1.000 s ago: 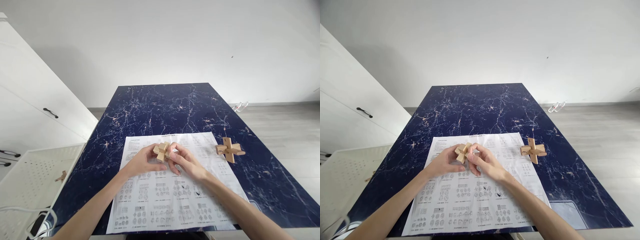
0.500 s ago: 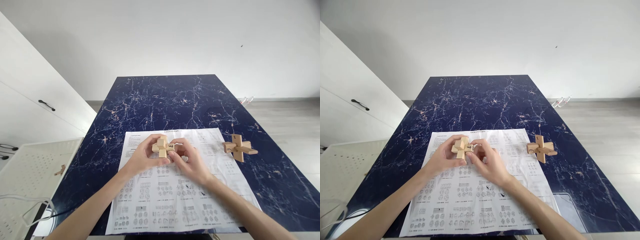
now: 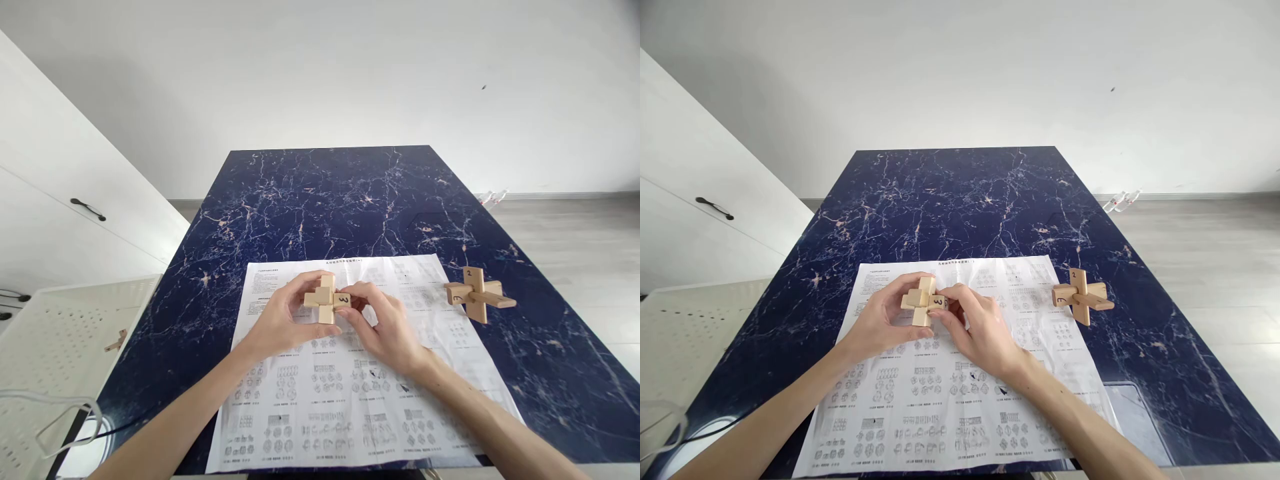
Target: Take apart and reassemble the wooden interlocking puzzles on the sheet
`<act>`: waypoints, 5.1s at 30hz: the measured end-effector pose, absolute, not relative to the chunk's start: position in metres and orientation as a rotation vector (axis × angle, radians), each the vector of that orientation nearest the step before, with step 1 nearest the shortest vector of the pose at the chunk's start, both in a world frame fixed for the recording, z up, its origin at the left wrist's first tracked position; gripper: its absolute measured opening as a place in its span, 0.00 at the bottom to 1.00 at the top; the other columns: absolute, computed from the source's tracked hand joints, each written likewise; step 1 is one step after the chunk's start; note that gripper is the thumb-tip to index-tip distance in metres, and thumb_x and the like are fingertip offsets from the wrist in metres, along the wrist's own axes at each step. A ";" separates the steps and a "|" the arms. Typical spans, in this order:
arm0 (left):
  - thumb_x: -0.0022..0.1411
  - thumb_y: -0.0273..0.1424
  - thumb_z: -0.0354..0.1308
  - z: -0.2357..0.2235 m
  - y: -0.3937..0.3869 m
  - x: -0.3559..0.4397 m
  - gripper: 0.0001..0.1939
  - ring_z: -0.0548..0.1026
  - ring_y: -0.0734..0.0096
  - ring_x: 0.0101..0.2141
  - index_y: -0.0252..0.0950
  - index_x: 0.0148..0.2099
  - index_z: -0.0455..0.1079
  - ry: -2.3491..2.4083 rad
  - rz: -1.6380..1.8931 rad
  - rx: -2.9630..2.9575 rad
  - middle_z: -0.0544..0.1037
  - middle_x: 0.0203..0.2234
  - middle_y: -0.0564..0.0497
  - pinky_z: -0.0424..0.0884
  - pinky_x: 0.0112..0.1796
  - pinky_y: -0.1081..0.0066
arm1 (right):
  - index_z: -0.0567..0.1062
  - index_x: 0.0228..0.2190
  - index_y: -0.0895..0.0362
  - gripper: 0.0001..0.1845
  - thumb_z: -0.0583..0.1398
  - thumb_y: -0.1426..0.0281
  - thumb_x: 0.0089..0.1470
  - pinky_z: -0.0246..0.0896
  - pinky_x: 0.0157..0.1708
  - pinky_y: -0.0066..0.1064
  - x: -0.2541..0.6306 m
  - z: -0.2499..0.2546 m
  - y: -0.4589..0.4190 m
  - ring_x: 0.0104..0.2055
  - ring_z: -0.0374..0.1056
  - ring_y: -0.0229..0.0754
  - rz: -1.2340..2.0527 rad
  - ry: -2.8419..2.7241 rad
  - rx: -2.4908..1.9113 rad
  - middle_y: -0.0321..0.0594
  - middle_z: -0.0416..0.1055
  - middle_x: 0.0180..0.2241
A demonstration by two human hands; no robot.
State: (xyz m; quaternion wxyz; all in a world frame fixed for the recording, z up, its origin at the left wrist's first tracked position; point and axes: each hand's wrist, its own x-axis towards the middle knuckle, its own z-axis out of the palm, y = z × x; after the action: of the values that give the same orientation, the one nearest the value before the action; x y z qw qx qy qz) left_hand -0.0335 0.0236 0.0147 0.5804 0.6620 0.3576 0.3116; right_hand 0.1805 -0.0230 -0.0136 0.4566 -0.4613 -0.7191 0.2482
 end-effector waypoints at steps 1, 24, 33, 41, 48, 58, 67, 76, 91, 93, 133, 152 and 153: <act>0.54 0.37 0.79 0.015 0.024 -0.034 0.36 0.80 0.53 0.51 0.44 0.63 0.71 0.833 0.714 1.542 0.81 0.53 0.44 0.76 0.54 0.55 | 0.72 0.46 0.50 0.07 0.57 0.61 0.74 0.68 0.29 0.35 0.181 -0.013 -0.023 0.28 0.72 0.42 0.602 -1.777 -1.135 0.38 0.78 0.33; 0.68 0.56 0.65 0.007 0.036 -0.035 0.28 0.72 0.70 0.29 0.34 0.45 0.79 0.463 0.489 1.140 0.76 0.32 0.48 0.73 0.37 0.66 | 0.70 0.53 0.53 0.07 0.57 0.69 0.76 0.66 0.29 0.32 0.185 -0.002 -0.019 0.29 0.67 0.40 0.287 -2.040 -0.833 0.38 0.74 0.32; 0.70 0.54 0.64 0.005 0.032 -0.037 0.27 0.75 0.68 0.36 0.36 0.54 0.80 0.508 0.619 1.214 0.77 0.37 0.47 0.72 0.41 0.67 | 0.70 0.53 0.56 0.10 0.61 0.73 0.72 0.68 0.30 0.32 0.183 -0.006 -0.018 0.32 0.70 0.41 0.260 -1.987 -0.819 0.41 0.75 0.36; 0.66 0.56 0.67 0.001 0.032 -0.038 0.28 0.78 0.58 0.46 0.39 0.54 0.80 0.563 0.662 1.287 0.79 0.45 0.45 0.74 0.47 0.63 | 0.70 0.54 0.56 0.12 0.62 0.74 0.71 0.71 0.32 0.33 0.184 -0.008 -0.021 0.35 0.73 0.42 0.288 -1.981 -0.834 0.42 0.76 0.38; 0.65 0.58 0.66 0.007 0.030 -0.034 0.30 0.79 0.57 0.43 0.37 0.51 0.79 0.595 0.608 1.303 0.80 0.43 0.44 0.75 0.47 0.60 | 0.69 0.49 0.52 0.09 0.63 0.69 0.71 0.69 0.29 0.31 0.180 -0.007 -0.023 0.29 0.71 0.39 0.374 -1.900 -0.912 0.36 0.76 0.33; 0.54 0.49 0.79 0.009 0.027 -0.032 0.32 0.80 0.55 0.46 0.40 0.55 0.76 0.739 0.614 1.356 0.81 0.46 0.45 0.75 0.47 0.59 | 0.66 0.57 0.48 0.22 0.64 0.73 0.66 0.71 0.32 0.33 0.176 -0.012 -0.025 0.29 0.70 0.38 0.510 -1.831 -1.013 0.33 0.76 0.36; 0.78 0.53 0.53 0.011 0.021 -0.030 0.25 0.77 0.68 0.36 0.37 0.58 0.75 0.742 0.671 1.348 0.78 0.35 0.49 0.74 0.38 0.69 | 0.76 0.52 0.53 0.12 0.64 0.72 0.68 0.65 0.28 0.33 0.177 -0.010 -0.021 0.28 0.65 0.38 0.396 -1.786 -1.020 0.34 0.72 0.31; 0.79 0.50 0.52 0.008 0.026 -0.028 0.23 0.71 0.74 0.26 0.35 0.48 0.73 0.862 0.834 1.227 0.77 0.30 0.51 0.70 0.32 0.70 | 0.75 0.44 0.53 0.02 0.61 0.70 0.70 0.63 0.30 0.34 0.177 -0.015 -0.021 0.29 0.65 0.40 0.253 -1.705 -1.166 0.35 0.71 0.31; 0.80 0.50 0.50 0.017 0.017 -0.028 0.20 0.74 0.72 0.23 0.38 0.48 0.68 0.921 0.806 1.392 0.71 0.22 0.58 0.70 0.30 0.72 | 0.75 0.43 0.54 0.12 0.56 0.61 0.74 0.63 0.35 0.36 0.179 -0.010 -0.015 0.34 0.68 0.43 0.535 -1.852 -1.284 0.40 0.75 0.34; 0.80 0.51 0.50 0.015 0.015 -0.026 0.20 0.74 0.72 0.22 0.39 0.47 0.68 0.900 0.785 1.418 0.71 0.21 0.59 0.71 0.29 0.72 | 0.73 0.36 0.54 0.13 0.56 0.62 0.73 0.62 0.33 0.35 0.178 -0.007 -0.017 0.32 0.67 0.41 0.611 -1.900 -1.228 0.38 0.73 0.31; 0.79 0.46 0.52 0.019 0.015 -0.033 0.17 0.72 0.74 0.19 0.38 0.44 0.69 1.167 0.937 1.763 0.80 0.23 0.54 0.65 0.23 0.74 | 0.58 0.22 0.52 0.25 0.57 0.56 0.69 0.47 0.24 0.33 0.187 -0.003 -0.007 0.22 0.51 0.37 0.653 -1.641 -1.538 0.31 0.55 0.19; 0.81 0.43 0.41 0.018 -0.012 -0.057 0.20 0.79 0.60 0.29 0.37 0.63 0.62 1.561 0.560 2.378 0.78 0.27 0.53 0.71 0.34 0.63 | 0.77 0.46 0.55 0.08 0.61 0.64 0.71 0.65 0.34 0.35 0.228 0.014 -0.058 0.35 0.77 0.47 0.235 -2.356 -1.459 0.42 0.82 0.40; 0.80 0.44 0.45 0.018 -0.013 -0.062 0.19 0.81 0.58 0.37 0.38 0.61 0.64 1.498 0.654 2.416 0.80 0.34 0.50 0.74 0.40 0.60 | 0.77 0.46 0.55 0.08 0.60 0.65 0.72 0.65 0.34 0.35 0.232 0.014 -0.067 0.35 0.77 0.47 0.269 -2.321 -1.467 0.41 0.81 0.39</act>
State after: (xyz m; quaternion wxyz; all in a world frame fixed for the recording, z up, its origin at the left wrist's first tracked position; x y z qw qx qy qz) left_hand -0.0618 -0.0127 0.0182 0.1121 0.8229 0.5104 0.2229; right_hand 0.2318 -0.0669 0.0141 0.1900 -0.5220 -0.8260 0.0959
